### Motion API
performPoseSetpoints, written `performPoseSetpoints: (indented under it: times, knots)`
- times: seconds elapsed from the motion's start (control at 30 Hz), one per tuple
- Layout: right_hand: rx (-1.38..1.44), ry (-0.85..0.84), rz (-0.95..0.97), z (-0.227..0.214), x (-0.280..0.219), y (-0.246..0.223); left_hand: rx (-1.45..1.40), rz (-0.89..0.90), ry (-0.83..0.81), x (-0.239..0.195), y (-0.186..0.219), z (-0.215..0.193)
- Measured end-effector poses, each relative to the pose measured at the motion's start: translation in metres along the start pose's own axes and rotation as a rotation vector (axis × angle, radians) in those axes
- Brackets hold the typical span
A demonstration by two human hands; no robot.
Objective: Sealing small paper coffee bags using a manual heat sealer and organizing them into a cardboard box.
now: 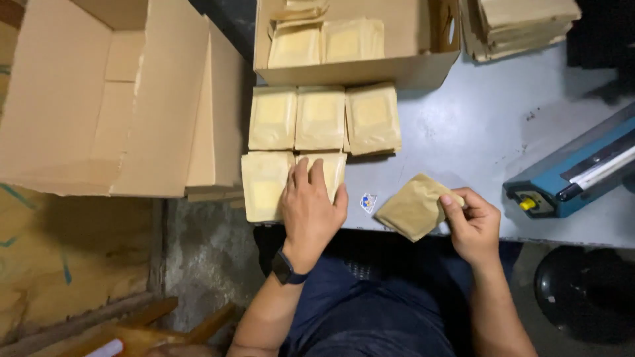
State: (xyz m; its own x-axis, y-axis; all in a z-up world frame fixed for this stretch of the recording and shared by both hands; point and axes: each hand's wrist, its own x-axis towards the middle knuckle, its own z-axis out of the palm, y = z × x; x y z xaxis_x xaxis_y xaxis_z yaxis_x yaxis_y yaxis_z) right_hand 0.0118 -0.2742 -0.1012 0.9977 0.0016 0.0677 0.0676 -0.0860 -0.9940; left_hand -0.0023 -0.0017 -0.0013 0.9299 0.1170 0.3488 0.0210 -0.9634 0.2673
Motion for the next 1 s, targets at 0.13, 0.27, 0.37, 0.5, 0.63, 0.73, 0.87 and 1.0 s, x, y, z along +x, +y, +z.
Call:
performPoseSetpoints:
  times: [0.13, 0.27, 0.37, 0.5, 0.63, 0.73, 0.87, 1.0]
  knots:
    - [0.017, 0.012, 0.001, -0.001, 0.000, -0.004, 0.013, 0.005, 0.017, 0.001, 0.001, 0.006]
    - [0.023, 0.019, -0.003, -0.001, -0.001, -0.008, 0.069, -0.019, 0.040, -0.001, 0.003, 0.007]
    - [0.023, 0.018, -0.004, 0.001, -0.001, -0.010, 0.070, -0.030, 0.036, -0.001, 0.008, 0.004]
    - [0.002, 0.012, -0.020, 0.003, 0.000, -0.019, 0.083, -0.041, 0.025, 0.000, 0.008, 0.010]
    - [-0.007, 0.015, -0.026, 0.004, -0.001, -0.022, 0.076, -0.039, -0.007, 0.000, 0.007, 0.010]
    - [-0.013, 0.018, -0.039, 0.002, -0.002, -0.013, 0.084, -0.040, -0.027, 0.001, 0.006, 0.010]
    - [-0.027, 0.016, -0.042, 0.003, -0.001, -0.016, 0.060, -0.046, -0.055, 0.002, 0.004, 0.008]
    - [-0.040, 0.011, -0.050, -0.001, -0.003, -0.007, 0.002, -0.055, -0.074, 0.003, 0.004, 0.004]
